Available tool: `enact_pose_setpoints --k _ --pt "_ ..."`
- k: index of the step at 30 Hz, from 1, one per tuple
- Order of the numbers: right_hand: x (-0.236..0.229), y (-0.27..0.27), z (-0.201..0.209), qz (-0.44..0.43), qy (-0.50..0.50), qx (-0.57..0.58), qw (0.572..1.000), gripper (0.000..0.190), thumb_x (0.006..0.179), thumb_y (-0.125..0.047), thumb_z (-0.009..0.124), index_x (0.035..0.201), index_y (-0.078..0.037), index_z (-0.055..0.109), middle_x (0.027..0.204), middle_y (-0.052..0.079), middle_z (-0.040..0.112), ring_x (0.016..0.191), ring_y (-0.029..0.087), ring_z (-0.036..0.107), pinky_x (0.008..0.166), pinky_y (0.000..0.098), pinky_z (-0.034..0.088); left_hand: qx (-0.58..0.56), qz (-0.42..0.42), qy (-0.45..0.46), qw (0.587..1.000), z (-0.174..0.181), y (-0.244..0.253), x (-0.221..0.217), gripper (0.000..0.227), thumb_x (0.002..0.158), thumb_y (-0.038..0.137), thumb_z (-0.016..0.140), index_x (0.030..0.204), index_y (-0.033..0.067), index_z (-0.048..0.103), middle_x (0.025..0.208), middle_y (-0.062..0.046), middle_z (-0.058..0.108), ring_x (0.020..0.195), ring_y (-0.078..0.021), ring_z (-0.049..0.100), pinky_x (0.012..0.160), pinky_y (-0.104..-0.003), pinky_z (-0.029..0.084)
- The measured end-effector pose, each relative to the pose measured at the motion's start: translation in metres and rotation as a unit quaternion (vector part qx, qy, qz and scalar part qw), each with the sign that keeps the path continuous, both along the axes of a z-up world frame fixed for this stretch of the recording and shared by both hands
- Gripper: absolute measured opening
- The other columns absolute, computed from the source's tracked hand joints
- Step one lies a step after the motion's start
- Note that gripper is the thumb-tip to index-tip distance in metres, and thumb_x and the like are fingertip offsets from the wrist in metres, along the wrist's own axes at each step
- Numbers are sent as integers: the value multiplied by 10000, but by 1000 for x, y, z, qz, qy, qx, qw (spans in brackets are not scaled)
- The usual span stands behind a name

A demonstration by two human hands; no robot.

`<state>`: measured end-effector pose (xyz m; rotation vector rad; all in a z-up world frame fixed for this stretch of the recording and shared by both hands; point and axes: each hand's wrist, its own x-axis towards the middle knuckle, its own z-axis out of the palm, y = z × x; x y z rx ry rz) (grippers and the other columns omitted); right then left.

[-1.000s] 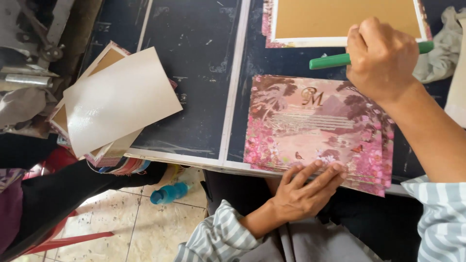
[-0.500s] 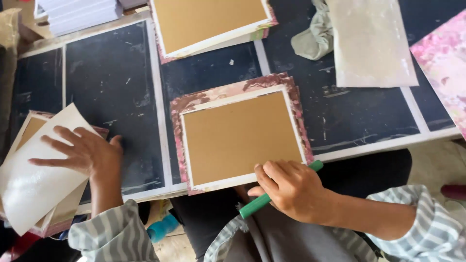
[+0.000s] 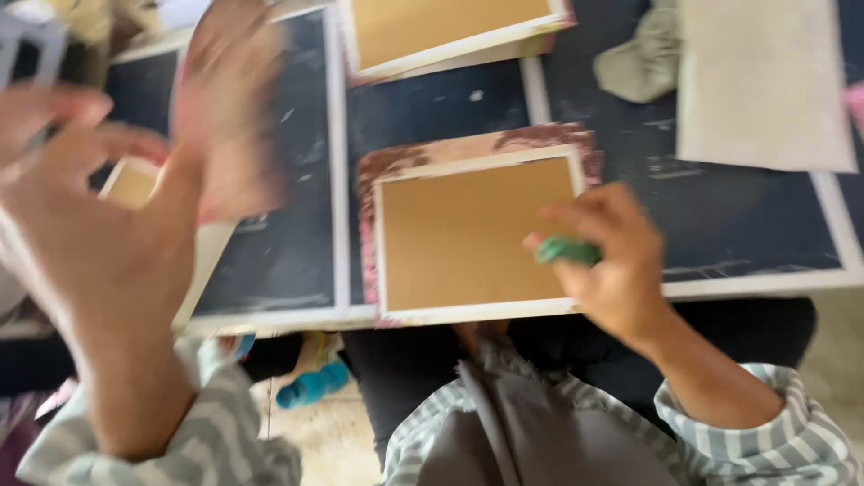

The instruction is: The person assembles floral-patterned cards by picking up a card, placing it on a stack, and smoothing it with a green tool. They repeat this process, handling the cards and the tool repeatedly on a dark table surface.

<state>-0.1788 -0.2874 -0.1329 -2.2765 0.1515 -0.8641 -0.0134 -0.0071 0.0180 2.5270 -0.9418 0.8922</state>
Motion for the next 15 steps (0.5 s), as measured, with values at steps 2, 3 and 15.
enact_pose_setpoints --k 2,3,15 --pt "15 -2 10 1 37 131 991 267 804 -240 743 1026 -124 649 928 21 598 744 101 538 660 226 400 -82 -31 79 993 20 -17 -20 181 991 72 798 879 -5 679 1132 -172 609 809 -202 429 628 -353 258" --pt "23 -5 15 -17 81 258 963 318 847 -362 663 1039 -115 606 914 -33 660 744 19 525 665 177 385 -166 -88 158 969 31 -29 -28 194 1004 75 786 900 -44 673 1072 -139 624 496 -66 245 380 -244 73" --pt "-8 -14 -30 -13 188 465 865 283 794 -55 674 1049 48 610 876 79 557 526 139 355 451 244 319 -512 -248 515 642 -60 -20 -22 129 804 192 689 730 135 600 1009 -1 454 937 -67 436 707 -200 371"
